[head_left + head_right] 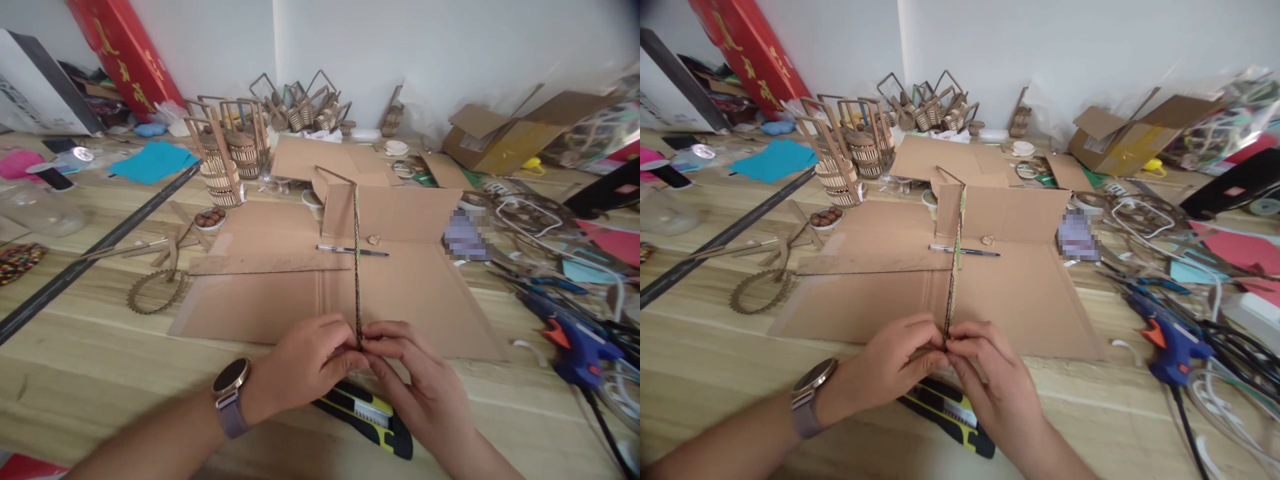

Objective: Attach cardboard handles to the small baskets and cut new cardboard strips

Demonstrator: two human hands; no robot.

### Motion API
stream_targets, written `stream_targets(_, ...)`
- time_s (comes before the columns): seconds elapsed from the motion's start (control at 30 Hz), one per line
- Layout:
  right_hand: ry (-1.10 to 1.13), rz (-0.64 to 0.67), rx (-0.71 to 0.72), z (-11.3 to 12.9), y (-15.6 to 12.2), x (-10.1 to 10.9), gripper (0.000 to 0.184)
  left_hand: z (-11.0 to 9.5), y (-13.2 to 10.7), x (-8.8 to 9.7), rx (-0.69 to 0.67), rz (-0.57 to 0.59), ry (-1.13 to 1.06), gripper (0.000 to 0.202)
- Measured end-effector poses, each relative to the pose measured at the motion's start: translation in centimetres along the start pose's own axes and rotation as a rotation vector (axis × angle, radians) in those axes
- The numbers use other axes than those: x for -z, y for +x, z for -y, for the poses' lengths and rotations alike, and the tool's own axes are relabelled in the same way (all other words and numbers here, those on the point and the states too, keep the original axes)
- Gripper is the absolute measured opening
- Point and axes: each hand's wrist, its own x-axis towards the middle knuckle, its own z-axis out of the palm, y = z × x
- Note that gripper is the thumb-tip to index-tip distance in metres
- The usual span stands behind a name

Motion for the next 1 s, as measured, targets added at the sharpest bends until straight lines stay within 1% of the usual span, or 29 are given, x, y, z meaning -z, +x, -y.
stream_targets(0.13, 0.018, 0.015, -0.008, 0.03, -0.08, 0.14, 0.012, -0.26, 0.05, 0.10, -0.079, 0.000, 0.017, 0.022)
stream_targets(0.27, -0.005, 0.023, 0.006, 0.08, -0.24, 0.10, 0.011, -0.34, -0.02, 0.03, -0.110, -0.012, 0.065, 0.015)
stream_targets(0.4, -0.028, 0.037, 0.022, 0.06, -0.23, 0.06, 0.012, -0.10, -0.03, -0.17, -0.117, -0.022, 0.097, 0.015)
stream_targets(0.6, 0.015, 0.040, 0.017, 0.05, 0.05, 0.36, 0.015, 0.06, -0.03, -0.17, -0.147, -0.017, 0.136, 0.019)
stream_targets(0.67, 0.009, 0.037, 0.029, 0.11, 0.02, 0.43, 0.016, -0.03, -0.10, -0.05, -0.111, -0.021, 0.119, 0.019)
stream_targets(0.8, -0.022, 0.005, 0.059, 0.13, -0.16, 0.44, 0.017, -0.22, -0.12, 0.23, 0.045, -0.046, 0.049, 0.023)
stream_targets(0.83, -0.029, -0.003, 0.067, 0.12, -0.17, 0.43, 0.017, -0.26, -0.06, 0.27, 0.074, -0.041, 0.031, 0.023)
stream_targets(0.93, -0.055, -0.015, 0.097, 0.07, -0.05, 0.42, 0.020, -0.36, 0.18, 0.27, 0.127, -0.002, -0.009, 0.012)
stream_targets(1.0, -0.082, -0.017, 0.117, 0.05, 0.03, 0.39, 0.021, -0.43, 0.31, 0.16, 0.168, 0.011, -0.037, 0.016)
